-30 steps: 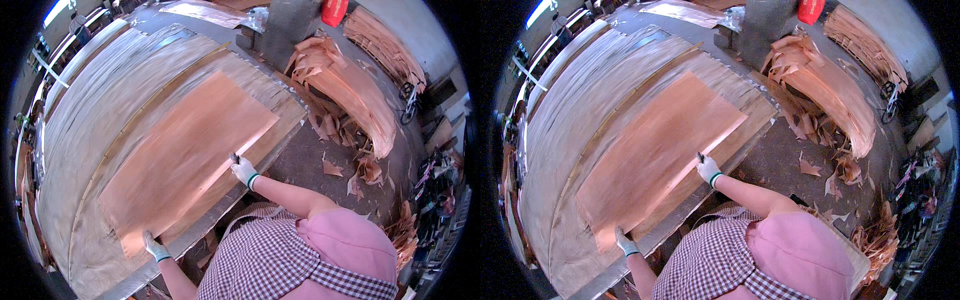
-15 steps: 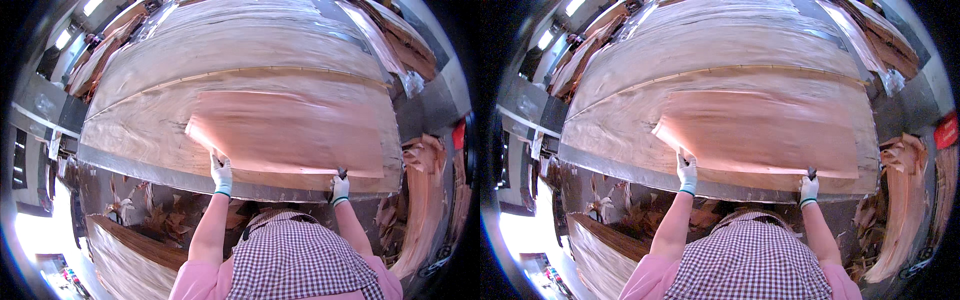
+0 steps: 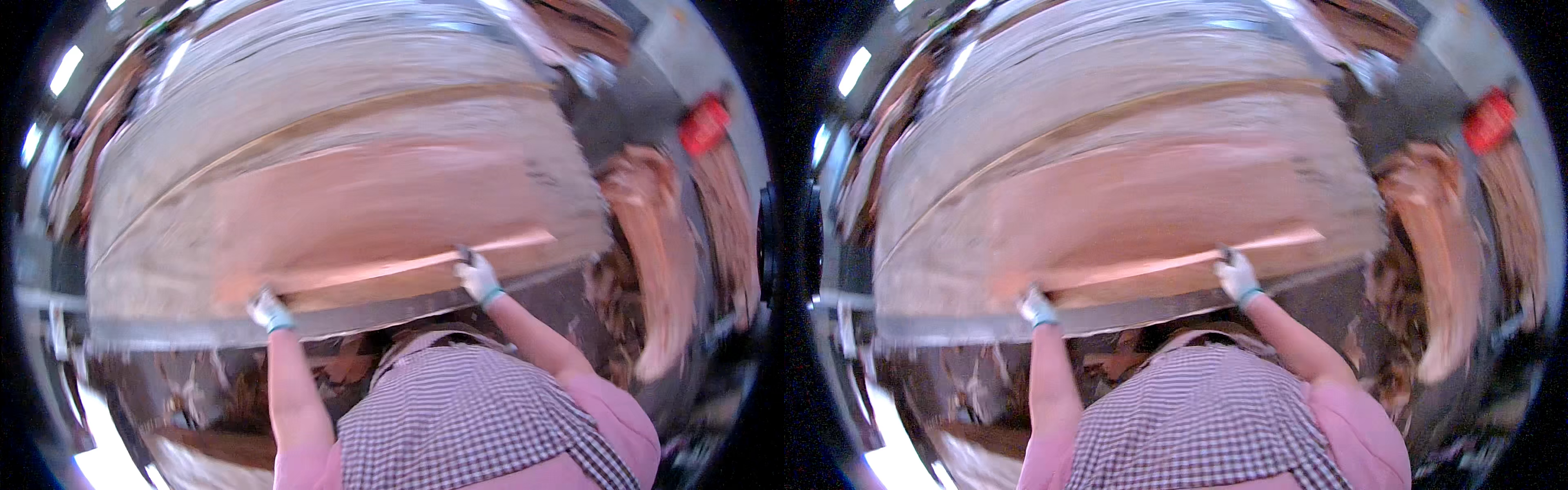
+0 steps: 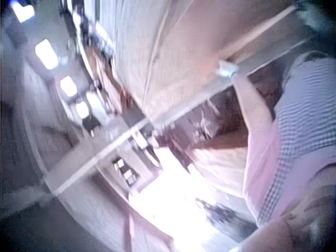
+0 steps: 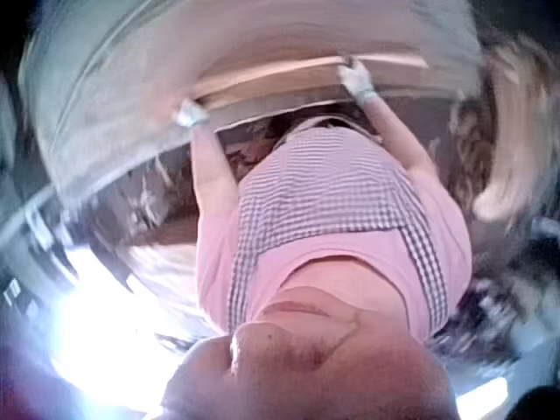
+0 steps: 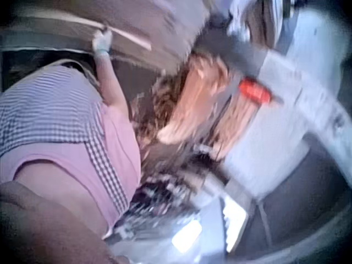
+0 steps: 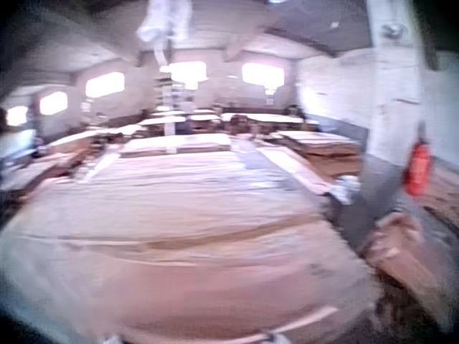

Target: The person uses a hand tool to cut and shape pieces of wood veneer on a large work surface, then uses a long pole to gather scraps from the floor and continues trimming more veneer sheets.

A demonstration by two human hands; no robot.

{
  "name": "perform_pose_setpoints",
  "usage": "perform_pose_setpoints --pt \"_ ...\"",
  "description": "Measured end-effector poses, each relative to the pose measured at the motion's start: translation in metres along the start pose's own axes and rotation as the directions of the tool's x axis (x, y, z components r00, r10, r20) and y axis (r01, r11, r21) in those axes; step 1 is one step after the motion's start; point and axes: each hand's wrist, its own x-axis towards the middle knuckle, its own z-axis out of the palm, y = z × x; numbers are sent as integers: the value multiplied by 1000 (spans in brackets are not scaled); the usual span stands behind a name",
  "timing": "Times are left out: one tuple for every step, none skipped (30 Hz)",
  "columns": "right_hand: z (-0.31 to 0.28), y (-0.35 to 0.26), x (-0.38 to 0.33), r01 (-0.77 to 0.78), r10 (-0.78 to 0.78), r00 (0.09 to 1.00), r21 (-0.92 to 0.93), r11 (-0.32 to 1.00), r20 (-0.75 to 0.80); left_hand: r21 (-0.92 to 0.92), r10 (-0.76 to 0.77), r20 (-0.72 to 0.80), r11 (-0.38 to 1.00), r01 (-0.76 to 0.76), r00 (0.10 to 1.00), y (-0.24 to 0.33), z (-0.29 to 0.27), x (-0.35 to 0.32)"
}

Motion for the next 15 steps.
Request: perform_pose_setpoints --pt "-1 1 0 76 -83 996 -196 978 -27 -45 1 139 999 6 990 1 -3 1" --pt "2 0 1 56 -65 998 -280 958 -23 -123 -21 93 992 32 995 1 -2 1" --pt "3 -2 -1 138 -165 986 -397 907 -36 162 59 171 983 -87 983 4 -5 0" --pt "5 -7 -3 217 -253 967 -432 875 -26 259 77 84 961 -96 993 6 -3 0" --pt "8 -14 -5 237 -298 954 -541 807 -27 353 132 15 927 -129 991 10 -4 -2" --pt "10 -23 -8 275 -337 941 -607 746 12 354 115 21 928 -115 993 12 -3 -3" --pt "10 -33 -12 219 -267 963 -656 723 28 375 119 21 919 -118 993 16 -3 -4" --pt "12 -45 -14 239 -272 961 -639 731 49 340 114 29 933 -117 993 18 -1 -6" --pt "13 -58 -17 287 -315 947 -622 728 67 329 110 8 938 -107 994 20 0 -7" --pt "14 -71 -17 345 -388 918 -641 685 80 326 64 -26 944 -52 998 20 1 -9" --pt "18 -84 -18 437 -500 861 -648 624 99 308 105 -17 947 -95 994 21 2 -11" --pt "20 -96 -19 500 -574 809 -658 563 124 301 108 -23 949 -96 994 21 3 -13" --pt "22 -105 -21 548 -620 770 -654 522 151 294 98 -47 952 -80 994 21 3 -15" --pt "23 -113 -22 571 -635 751 -659 490 179 285 105 -34 954 -92 994 20 3 -16" --pt "23 -118 -24 593 -650 731 -664 455 207 273 102 -36 958 -89 994 19 3 -16"
